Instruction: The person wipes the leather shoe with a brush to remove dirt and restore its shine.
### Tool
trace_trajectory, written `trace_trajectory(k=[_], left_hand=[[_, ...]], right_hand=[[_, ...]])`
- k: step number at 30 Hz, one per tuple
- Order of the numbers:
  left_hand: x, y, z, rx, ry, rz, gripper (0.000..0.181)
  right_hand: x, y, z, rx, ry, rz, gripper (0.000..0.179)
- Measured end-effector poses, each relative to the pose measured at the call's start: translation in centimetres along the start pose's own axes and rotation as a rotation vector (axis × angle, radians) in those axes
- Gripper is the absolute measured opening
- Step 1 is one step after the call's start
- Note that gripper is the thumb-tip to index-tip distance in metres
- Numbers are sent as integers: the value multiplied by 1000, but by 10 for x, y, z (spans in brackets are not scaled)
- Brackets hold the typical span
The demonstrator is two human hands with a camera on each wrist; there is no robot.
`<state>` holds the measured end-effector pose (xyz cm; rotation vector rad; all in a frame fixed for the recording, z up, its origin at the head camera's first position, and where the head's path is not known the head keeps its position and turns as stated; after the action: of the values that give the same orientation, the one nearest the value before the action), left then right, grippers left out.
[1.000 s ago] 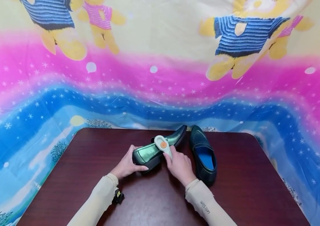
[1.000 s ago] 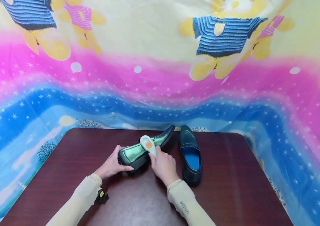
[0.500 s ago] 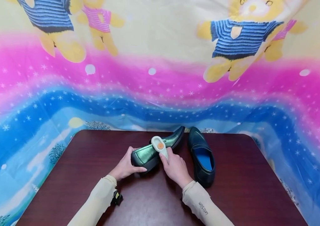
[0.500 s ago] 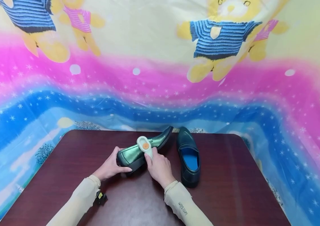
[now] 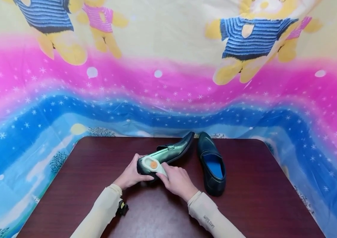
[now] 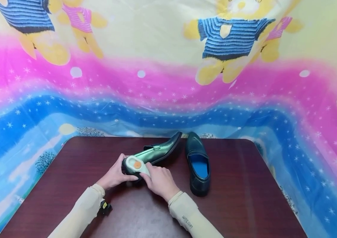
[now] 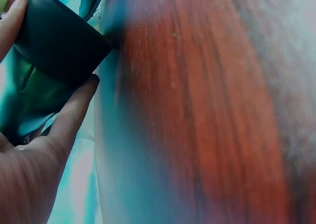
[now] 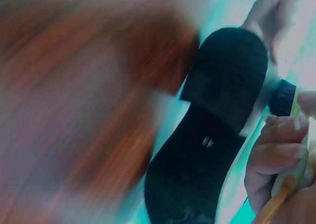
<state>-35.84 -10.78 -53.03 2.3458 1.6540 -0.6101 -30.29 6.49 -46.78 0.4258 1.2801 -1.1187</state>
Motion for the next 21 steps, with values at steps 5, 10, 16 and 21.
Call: trace_trajectory(k=[5, 10, 16, 21], left_hand=[[-1, 1, 0, -5, 9, 12, 80], [0, 2, 2, -24, 26, 5, 79], [5, 1, 0, -8, 11, 19, 81], [0, 3, -3, 9, -35, -4, 83]], right_hand=[[-20, 4, -42, 145, 24, -100, 25], [-25, 9, -62, 205, -9, -91, 27], [-23, 9, -43, 205, -65, -105, 26], [-7, -3, 4, 45, -63, -31, 25]])
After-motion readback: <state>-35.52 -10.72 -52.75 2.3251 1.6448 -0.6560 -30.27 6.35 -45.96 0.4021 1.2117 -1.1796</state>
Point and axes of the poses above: each hand's wrist, its own y-axis away from the middle knuckle, its own x-axis out of the palm, z = x × y, the point moved 9 cm from there along -y, towards the middle knuckle, and after that the axes turned 2 degrees about z, right-handed, at the moved point
